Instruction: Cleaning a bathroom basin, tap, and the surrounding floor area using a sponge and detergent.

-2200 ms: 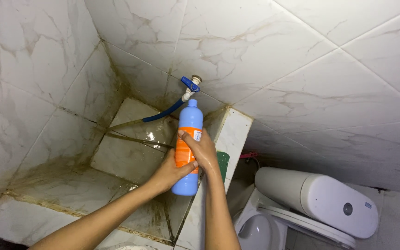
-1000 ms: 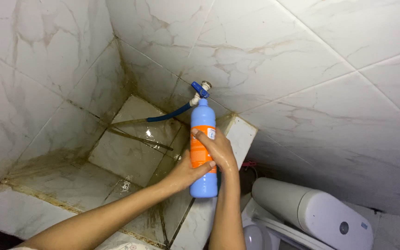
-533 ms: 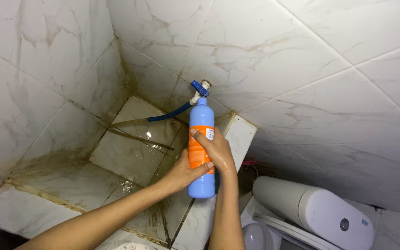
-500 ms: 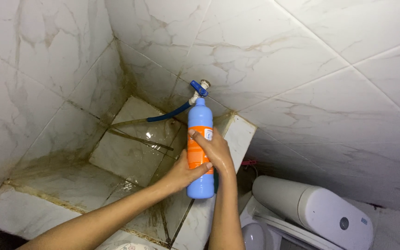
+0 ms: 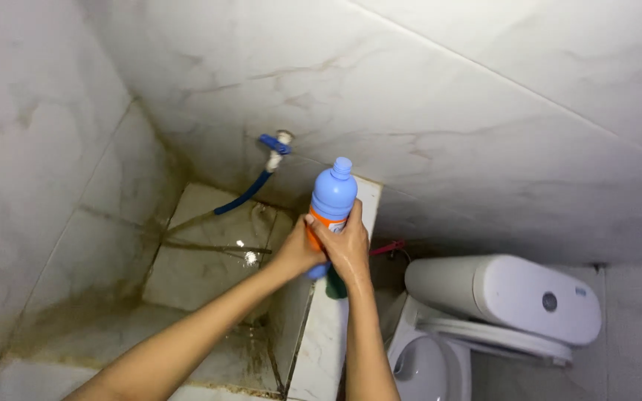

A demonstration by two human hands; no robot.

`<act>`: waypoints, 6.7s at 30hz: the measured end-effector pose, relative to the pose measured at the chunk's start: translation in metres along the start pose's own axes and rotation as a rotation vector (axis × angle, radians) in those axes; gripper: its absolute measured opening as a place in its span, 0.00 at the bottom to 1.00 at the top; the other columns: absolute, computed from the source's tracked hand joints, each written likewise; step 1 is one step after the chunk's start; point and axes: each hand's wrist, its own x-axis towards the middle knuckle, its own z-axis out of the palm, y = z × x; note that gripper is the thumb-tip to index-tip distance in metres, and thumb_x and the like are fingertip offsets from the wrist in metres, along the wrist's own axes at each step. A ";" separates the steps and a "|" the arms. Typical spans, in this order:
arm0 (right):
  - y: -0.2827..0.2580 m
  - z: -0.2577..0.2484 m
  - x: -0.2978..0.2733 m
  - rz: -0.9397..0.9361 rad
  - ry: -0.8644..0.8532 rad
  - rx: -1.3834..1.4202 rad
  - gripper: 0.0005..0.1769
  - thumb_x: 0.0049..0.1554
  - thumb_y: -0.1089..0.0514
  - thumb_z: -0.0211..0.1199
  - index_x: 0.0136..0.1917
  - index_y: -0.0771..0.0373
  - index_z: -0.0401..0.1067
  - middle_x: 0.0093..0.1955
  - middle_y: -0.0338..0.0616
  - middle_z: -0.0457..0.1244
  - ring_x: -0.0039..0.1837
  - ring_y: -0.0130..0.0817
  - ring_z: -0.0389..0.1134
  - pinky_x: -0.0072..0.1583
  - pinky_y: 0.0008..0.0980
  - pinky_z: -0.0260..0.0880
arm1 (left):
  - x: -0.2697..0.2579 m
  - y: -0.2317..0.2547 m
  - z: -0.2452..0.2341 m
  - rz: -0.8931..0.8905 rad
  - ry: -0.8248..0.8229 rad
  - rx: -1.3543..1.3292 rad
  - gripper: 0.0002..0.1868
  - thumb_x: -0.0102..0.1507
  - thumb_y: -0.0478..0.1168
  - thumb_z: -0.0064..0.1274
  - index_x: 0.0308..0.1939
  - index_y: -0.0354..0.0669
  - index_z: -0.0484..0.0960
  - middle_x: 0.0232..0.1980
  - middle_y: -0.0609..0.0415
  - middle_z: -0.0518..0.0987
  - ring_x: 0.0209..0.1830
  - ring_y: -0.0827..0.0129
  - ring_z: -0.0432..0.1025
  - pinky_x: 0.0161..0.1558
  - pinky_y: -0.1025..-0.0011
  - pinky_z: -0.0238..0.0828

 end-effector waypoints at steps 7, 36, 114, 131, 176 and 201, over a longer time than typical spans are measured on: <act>0.023 -0.032 0.041 -0.068 0.275 0.093 0.42 0.46 0.44 0.77 0.65 0.63 0.61 0.57 0.57 0.70 0.60 0.50 0.73 0.59 0.45 0.70 | 0.069 0.082 0.018 0.063 -0.066 0.255 0.28 0.57 0.42 0.63 0.59 0.40 0.74 0.56 0.41 0.80 0.59 0.50 0.75 0.58 0.57 0.71; 0.152 0.056 -0.055 0.300 0.142 -0.223 0.50 0.47 0.49 0.74 0.70 0.59 0.46 0.66 0.63 0.51 0.67 0.61 0.57 0.62 0.50 0.67 | -0.040 -0.014 -0.052 0.018 0.100 0.148 0.33 0.58 0.35 0.63 0.65 0.41 0.69 0.63 0.47 0.77 0.63 0.60 0.71 0.61 0.62 0.68; 0.144 0.106 0.071 -0.338 0.175 -0.439 0.35 0.60 0.59 0.67 0.77 0.41 0.61 0.68 0.66 0.58 0.67 0.59 0.66 0.65 0.47 0.70 | -0.069 -0.042 -0.127 -0.167 0.086 -0.026 0.23 0.63 0.29 0.51 0.63 0.46 0.73 0.57 0.52 0.79 0.55 0.67 0.75 0.56 0.69 0.72; 0.027 0.161 0.050 0.255 0.040 0.204 0.40 0.59 0.38 0.59 0.77 0.61 0.59 0.74 0.56 0.61 0.74 0.48 0.63 0.74 0.45 0.58 | -0.071 -0.074 -0.133 -0.175 0.144 -0.011 0.23 0.61 0.28 0.50 0.61 0.43 0.75 0.50 0.52 0.81 0.48 0.70 0.77 0.52 0.70 0.74; 0.024 0.145 0.041 -0.434 0.201 -0.489 0.40 0.62 0.61 0.61 0.79 0.29 0.54 0.60 0.66 0.62 0.54 0.54 0.67 0.49 0.47 0.75 | -0.073 -0.029 -0.156 -0.200 0.157 0.061 0.20 0.64 0.31 0.49 0.61 0.46 0.76 0.46 0.55 0.79 0.43 0.72 0.75 0.48 0.72 0.73; 0.048 0.156 0.052 -0.652 0.064 -0.834 0.48 0.55 0.74 0.59 0.83 0.42 0.53 0.49 0.55 0.59 0.50 0.52 0.65 0.52 0.46 0.73 | -0.058 -0.036 -0.151 -0.136 0.136 0.018 0.22 0.62 0.28 0.47 0.60 0.45 0.75 0.47 0.57 0.80 0.44 0.74 0.75 0.48 0.74 0.73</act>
